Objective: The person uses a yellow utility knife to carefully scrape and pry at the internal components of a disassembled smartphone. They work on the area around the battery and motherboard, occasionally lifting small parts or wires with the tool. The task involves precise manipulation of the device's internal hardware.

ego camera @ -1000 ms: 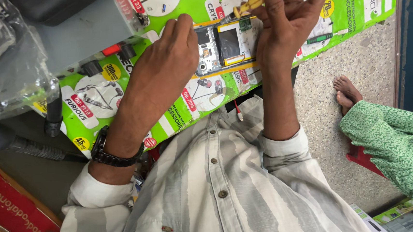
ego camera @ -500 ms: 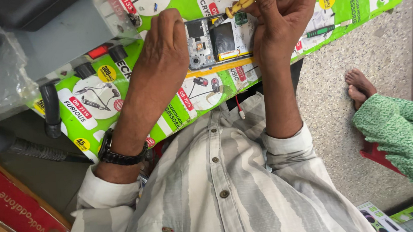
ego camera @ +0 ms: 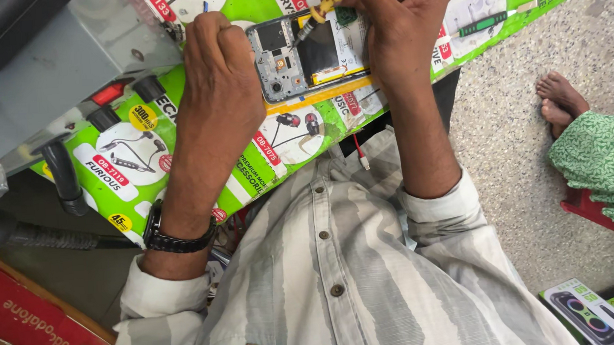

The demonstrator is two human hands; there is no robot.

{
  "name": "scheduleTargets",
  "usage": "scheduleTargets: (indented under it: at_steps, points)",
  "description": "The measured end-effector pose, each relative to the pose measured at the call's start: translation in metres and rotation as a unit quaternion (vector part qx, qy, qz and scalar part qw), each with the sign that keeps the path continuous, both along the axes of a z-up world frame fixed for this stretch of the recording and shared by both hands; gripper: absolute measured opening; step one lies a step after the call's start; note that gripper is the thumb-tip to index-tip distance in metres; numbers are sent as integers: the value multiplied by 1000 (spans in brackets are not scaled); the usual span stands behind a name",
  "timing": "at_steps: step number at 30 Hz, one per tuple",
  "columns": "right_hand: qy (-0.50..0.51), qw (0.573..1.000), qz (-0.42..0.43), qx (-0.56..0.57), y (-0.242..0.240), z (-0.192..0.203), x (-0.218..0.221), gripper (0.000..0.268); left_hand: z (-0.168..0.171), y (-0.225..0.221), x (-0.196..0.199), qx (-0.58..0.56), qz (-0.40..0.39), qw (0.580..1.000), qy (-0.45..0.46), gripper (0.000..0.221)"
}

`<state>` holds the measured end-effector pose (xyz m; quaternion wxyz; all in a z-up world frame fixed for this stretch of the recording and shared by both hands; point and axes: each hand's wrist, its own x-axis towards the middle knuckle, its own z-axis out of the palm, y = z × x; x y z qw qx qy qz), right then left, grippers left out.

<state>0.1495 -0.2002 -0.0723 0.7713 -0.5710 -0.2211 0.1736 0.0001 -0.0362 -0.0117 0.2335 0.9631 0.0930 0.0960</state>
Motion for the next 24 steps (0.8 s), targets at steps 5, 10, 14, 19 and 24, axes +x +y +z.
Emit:
scheduleTargets:
  at_steps: [5, 10, 14, 19, 24]
  points:
    - [12, 1000, 19, 15, 1, 8, 0, 10, -11, 2, -1, -10, 8, 1000, -24, 28]
    - [36, 999, 6, 12, 4, 8, 2, 8, -24, 5, -7, -138, 22, 985, -97, 20]
    - [67, 996, 1, 54, 5, 10, -2, 23, -29, 8, -16, -241, 30, 955, -173, 9]
    - [123, 990, -47, 46, 9, 19, -6, 51, -36, 5, -23, -284, 25, 934, -216, 4]
    - [128, 984, -97, 73, 12, 22, -9, 67, -42, 0, -7, -199, 85, 962, -164, 12]
